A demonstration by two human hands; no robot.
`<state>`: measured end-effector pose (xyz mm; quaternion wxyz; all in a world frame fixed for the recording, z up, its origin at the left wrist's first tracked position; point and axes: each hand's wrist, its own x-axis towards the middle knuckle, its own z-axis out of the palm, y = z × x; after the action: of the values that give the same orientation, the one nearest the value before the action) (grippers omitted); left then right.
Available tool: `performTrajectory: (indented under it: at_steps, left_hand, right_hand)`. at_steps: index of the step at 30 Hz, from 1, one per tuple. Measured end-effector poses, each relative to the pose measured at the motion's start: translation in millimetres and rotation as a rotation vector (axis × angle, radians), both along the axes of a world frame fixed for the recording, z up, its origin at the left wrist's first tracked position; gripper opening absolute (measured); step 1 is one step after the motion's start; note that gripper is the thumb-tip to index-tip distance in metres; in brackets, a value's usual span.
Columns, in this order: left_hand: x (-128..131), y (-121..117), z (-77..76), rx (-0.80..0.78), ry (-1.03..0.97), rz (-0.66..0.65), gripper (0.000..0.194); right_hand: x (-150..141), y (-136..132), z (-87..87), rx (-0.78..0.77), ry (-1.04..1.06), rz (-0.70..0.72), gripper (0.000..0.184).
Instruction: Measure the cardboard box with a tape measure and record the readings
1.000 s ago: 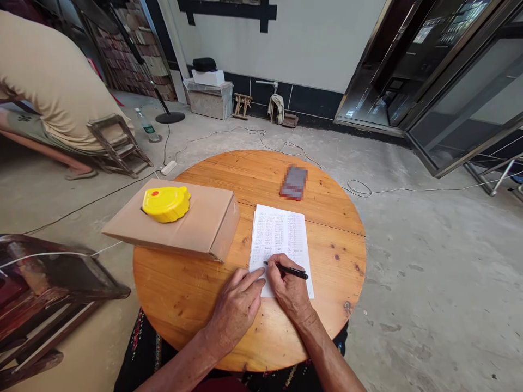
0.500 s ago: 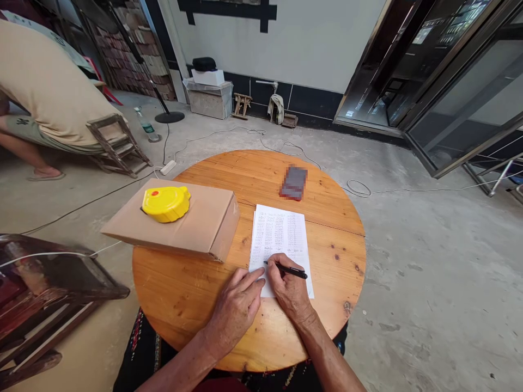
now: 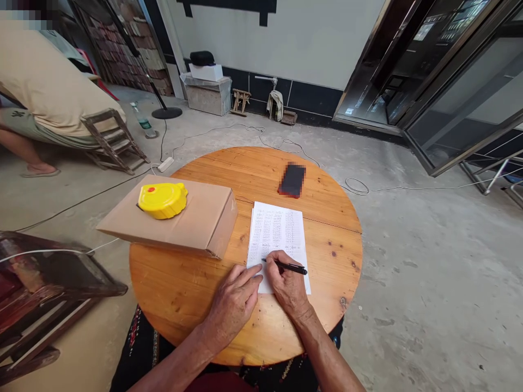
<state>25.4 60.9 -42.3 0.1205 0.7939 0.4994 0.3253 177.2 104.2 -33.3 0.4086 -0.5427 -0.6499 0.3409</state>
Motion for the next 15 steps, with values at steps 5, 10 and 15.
performTrajectory:
  at_steps: [5, 10, 15]
  left_hand:
    - [-0.3, 0.5, -2.8, -0.01, 0.018, -0.006, 0.033]
    - [0.0, 0.1, -2.8, -0.009, 0.016, 0.002, 0.032]
    - [0.0, 0.1, -1.0, -0.023, 0.011, 0.003, 0.034]
  right_hand:
    - [-0.7, 0.3, -1.3, 0.002, 0.019, -0.036, 0.02]
    - [-1.8, 0.5, -0.4, 0.025, 0.006, -0.034, 0.02]
    - [-3.5, -0.1, 1.6, 0.047, -0.007, -0.045, 0.019]
